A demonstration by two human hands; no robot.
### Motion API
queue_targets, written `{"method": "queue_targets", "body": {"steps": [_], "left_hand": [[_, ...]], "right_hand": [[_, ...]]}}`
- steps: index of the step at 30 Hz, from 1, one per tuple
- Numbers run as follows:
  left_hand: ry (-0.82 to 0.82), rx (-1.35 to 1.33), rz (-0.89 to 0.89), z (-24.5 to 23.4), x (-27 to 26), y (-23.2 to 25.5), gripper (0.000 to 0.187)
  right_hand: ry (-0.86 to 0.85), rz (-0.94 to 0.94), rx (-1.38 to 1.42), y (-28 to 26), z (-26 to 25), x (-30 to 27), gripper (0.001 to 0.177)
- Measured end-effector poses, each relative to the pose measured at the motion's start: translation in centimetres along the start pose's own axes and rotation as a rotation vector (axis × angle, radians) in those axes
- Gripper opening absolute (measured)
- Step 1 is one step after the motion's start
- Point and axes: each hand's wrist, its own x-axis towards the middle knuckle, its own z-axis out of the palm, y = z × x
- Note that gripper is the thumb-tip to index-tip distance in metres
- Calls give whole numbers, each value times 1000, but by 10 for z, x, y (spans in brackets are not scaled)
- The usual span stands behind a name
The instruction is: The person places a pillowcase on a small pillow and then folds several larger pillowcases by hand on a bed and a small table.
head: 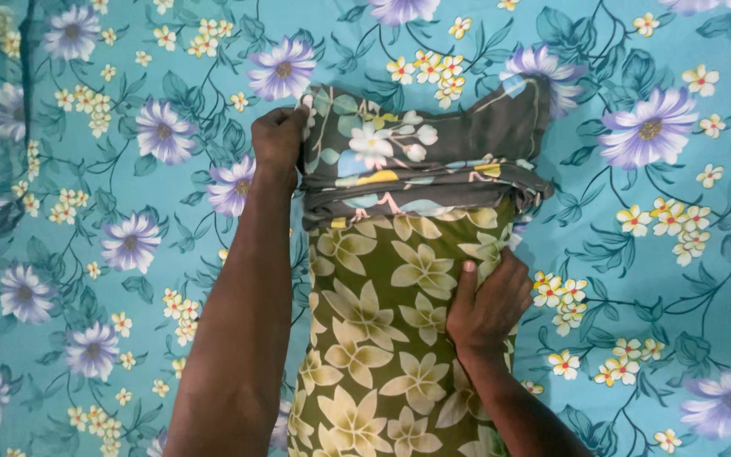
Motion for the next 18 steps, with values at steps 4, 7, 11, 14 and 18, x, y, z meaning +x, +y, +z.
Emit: {"method": "queue_targets", "body": {"steps": [4, 7, 11, 14, 18], "left_hand": [[45, -24, 244, 14, 32, -9, 24], [119, 104, 289, 26, 52, -7, 25], [146, 246, 416, 45, 73, 0, 25], [144, 457, 330, 57, 62, 17, 31], [254, 543, 250, 74, -37, 74, 51]], "right_hand": [[7, -40, 17, -1, -5, 1, 55], [16, -43, 32, -1, -3, 2, 53], [8, -35, 27, 3, -1, 2, 55], [12, -33, 28, 2, 0, 1, 56], [-9, 2, -7, 1, 1, 2, 55]]}}
